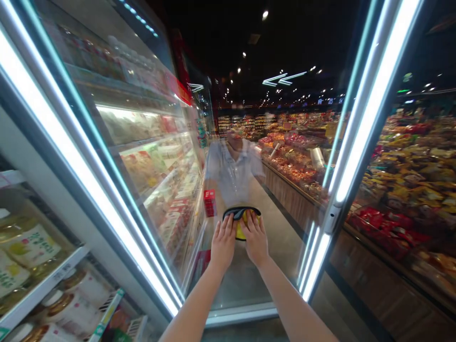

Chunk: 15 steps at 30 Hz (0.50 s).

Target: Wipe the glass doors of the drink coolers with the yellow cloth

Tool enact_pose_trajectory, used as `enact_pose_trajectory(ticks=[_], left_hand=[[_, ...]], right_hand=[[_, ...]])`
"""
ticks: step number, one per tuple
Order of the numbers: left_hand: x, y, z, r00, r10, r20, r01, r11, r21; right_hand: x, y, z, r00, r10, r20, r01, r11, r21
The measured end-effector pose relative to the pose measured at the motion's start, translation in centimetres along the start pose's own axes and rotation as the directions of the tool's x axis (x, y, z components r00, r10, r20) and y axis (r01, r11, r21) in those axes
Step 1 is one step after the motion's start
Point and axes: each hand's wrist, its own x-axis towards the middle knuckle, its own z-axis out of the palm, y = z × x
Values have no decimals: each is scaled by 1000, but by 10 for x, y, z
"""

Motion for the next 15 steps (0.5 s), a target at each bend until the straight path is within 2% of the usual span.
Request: enact_pose_trajectory(ticks=[2, 4, 6, 8, 10, 12, 15], left_hand=[[-18, 1, 6, 1000, 15, 18, -15, 1000, -4], [-20, 7, 6, 999, 30, 34, -29, 999, -19], [-7, 7, 0, 999, 29, 45, -27, 999, -39], [10, -1, -11, 999, 1, 37, 0, 999, -51], [19, -18, -22, 999, -40, 11, 40, 998, -46], [14, -37, -29, 996, -84, -9, 83, 996, -33], [-18, -52, -26, 988, -157, 7, 157, 987, -23]], right_hand=[[-20, -4, 7, 1000, -9, 7, 9, 1000, -12], [-25, 1, 5, 1000, 3, 10, -2, 1000, -29], [-12, 5, -4, 1000, 17, 6, -16, 999, -40], [13, 2, -12, 1000, 28, -4, -28, 999, -40], [37, -14, -15, 999, 42, -19, -43, 999, -31], [48, -37, -9, 998, 53, -15, -53, 998, -17], [31, -69, 8, 999, 27, 42, -27, 1000, 0]])
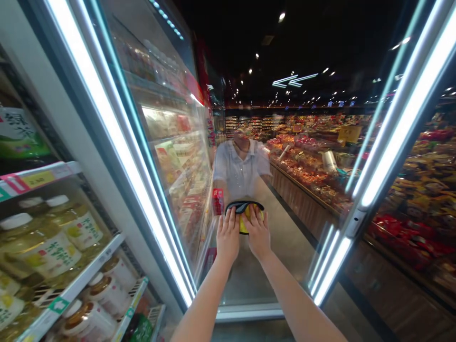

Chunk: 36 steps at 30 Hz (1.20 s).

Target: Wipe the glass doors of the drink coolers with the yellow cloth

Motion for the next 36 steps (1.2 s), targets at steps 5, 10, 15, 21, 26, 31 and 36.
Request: enact_pose_trajectory(ticks=[5, 10, 15, 21, 26, 31, 36], left_hand=[[-42, 11, 17, 994, -47, 100, 50, 998, -27], [-16, 1, 4, 994, -101, 29, 102, 994, -28], [-24, -51, -7, 989, -144, -31, 145, 989, 19], [-84, -55, 22, 983, -174, 53, 171, 984, 53], [-78, -61, 18, 980, -198, 33, 197, 980, 39], [-65, -111, -8, 956, -293, 9, 293, 956, 27], [-97, -124, 2, 937, -343, 69, 344, 939, -4]], right_hand=[[-39, -5, 5, 991, 11, 136, -8, 1000, -19], [1, -16, -9, 994, 38, 98, -38, 999, -2], [17, -71, 11, 997, -7, 72, 3, 999, 53], [-29, -82, 35, 992, -98, 78, 91, 992, 93], [-8, -91, 28, 996, -65, 66, 58, 994, 97], [22, -145, 41, 997, -65, 38, 59, 990, 131], [-6, -162, 68, 980, -200, 25, 195, 971, 138]])
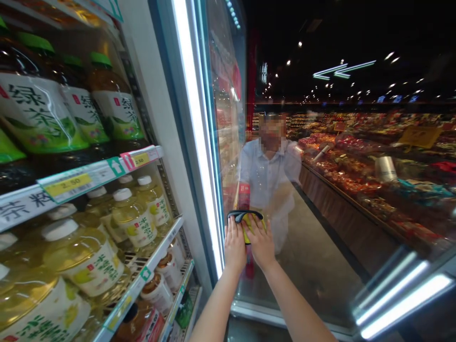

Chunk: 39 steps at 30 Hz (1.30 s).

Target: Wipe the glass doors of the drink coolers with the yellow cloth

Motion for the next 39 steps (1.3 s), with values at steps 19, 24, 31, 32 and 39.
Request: enact_pose_trajectory(ticks=[19, 24, 31, 32, 39], left_hand=[[-41, -38, 32, 988, -156, -10, 151, 969, -195], [0, -34, 9, 983, -179, -33, 163, 945, -284], [-6, -28, 6, 998, -66, -19, 59, 968, -242], [-14, -30, 9, 998, -63, 9, 63, 969, -240], [14, -40, -9, 989, -143, -42, 121, 938, -326]], right_hand=[[1, -32, 26, 988, -154, 34, 152, 987, 60], [47, -34, 1, 994, -108, 12, 108, 993, 43], [18, -23, -1, 1000, -9, 11, 9, 1000, 25], [11, -25, 4, 1000, -11, 15, 10, 1000, 29], [64, -41, -10, 998, -63, 23, 61, 995, 76]])
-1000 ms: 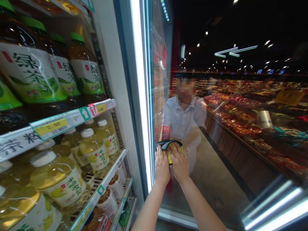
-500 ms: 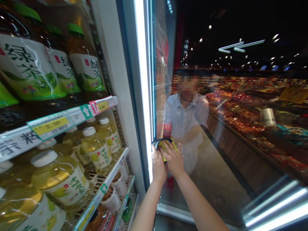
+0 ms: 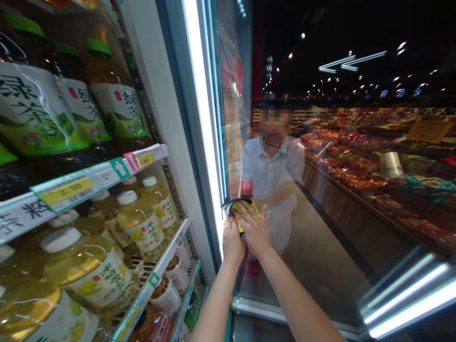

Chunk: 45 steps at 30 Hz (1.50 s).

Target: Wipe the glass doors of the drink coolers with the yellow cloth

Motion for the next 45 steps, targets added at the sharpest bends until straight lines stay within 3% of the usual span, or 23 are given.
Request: enact_pose_trajectory(ticks=[2, 5, 8, 11, 15, 19, 23, 27, 31, 35, 39, 42, 45], left_hand=[[20, 14, -3, 999, 20, -46, -21, 1000, -11], [27, 32, 1, 993, 103, -56, -102, 995, 23], [6, 30, 10, 984, 179, -3, -178, 981, 80], [-14, 15, 15, 987, 157, 25, -159, 982, 98], [5, 10, 4, 994, 103, -32, -100, 993, 67], [44, 37, -4, 982, 115, -151, -109, 993, 45], [34, 54, 13, 954, 268, -134, -256, 962, 99], [0, 42, 29, 939, 342, -44, -331, 931, 153], [11, 48, 25, 954, 286, -88, -273, 952, 136], [49, 93, 21, 943, 284, -174, -273, 958, 88], [48, 123, 33, 900, 422, -114, -416, 906, 75], [25, 114, 42, 856, 515, -39, -510, 855, 98], [15, 102, 45, 858, 513, -18, -508, 854, 107]], right_hand=[[16, 6, -16, 1000, 8, -16, -8, 1000, -5], [5, 17, -28, 995, 91, -35, -93, 995, -43], [-29, 20, -17, 984, 173, -33, -175, 980, -90], [-45, 14, 2, 988, 153, -18, -154, 984, -88], [-11, 7, -3, 996, 69, -47, -72, 995, -70], [20, 19, -31, 991, 46, -124, -57, 995, -86], [-16, 40, -28, 972, 147, -184, -171, 977, -123], [-59, 41, -4, 968, 204, -147, -228, 958, -176], [-41, 42, -15, 983, 150, -106, -168, 968, -188], [-13, 68, -54, 978, 160, -135, -184, 965, -186], [-39, 95, -62, 939, 251, -233, -297, 936, -187], [-71, 98, -47, 927, 285, -241, -338, 916, -215], [-78, 98, -39, 946, 233, -225, -287, 924, -252]])
